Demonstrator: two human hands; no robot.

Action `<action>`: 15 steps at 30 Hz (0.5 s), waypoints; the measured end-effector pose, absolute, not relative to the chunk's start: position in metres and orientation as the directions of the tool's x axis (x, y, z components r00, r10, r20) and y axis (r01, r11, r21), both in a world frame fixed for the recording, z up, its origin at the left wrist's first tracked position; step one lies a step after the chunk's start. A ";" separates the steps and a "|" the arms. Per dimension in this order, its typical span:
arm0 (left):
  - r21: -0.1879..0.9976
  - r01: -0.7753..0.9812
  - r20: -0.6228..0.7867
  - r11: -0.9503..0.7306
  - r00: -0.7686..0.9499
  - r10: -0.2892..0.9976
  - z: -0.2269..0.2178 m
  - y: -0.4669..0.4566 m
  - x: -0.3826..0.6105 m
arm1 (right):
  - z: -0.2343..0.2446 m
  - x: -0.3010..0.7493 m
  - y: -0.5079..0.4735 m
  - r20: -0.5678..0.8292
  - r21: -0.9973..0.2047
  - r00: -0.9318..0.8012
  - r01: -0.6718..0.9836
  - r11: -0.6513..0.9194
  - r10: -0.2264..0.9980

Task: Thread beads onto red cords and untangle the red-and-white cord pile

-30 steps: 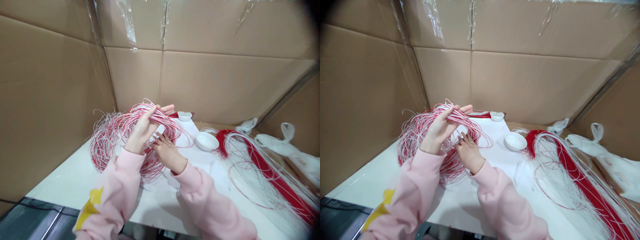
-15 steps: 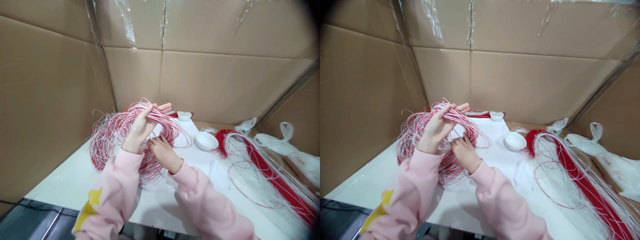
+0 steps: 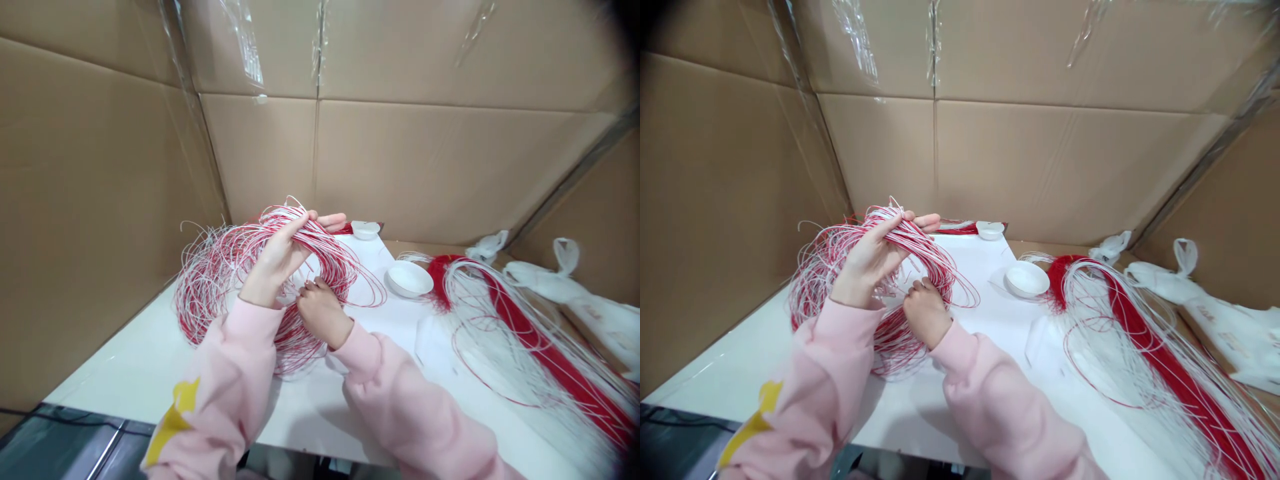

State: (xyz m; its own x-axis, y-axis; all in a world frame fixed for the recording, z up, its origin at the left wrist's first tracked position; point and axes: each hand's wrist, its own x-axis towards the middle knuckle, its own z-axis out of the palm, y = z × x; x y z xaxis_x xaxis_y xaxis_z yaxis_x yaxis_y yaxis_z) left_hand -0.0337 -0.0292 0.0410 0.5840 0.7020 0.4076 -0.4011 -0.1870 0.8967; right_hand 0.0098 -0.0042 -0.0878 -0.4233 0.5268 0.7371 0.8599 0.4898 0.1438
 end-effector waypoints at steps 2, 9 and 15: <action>0.904 -0.375 0.401 -0.204 0.579 0.710 0.042 -0.028 -0.038 | -0.090 0.010 -0.004 0.717 0.166 -0.466 0.837 0.522 0.519; 0.951 -0.223 0.307 -0.213 0.604 0.735 0.049 -0.036 -0.064 | -0.086 0.016 -0.011 0.694 0.146 -0.568 0.714 0.685 0.443; 0.955 -0.156 0.295 -0.251 0.551 0.780 0.056 -0.045 -0.075 | -0.079 0.020 -0.015 0.791 -0.087 -0.453 0.582 0.808 0.411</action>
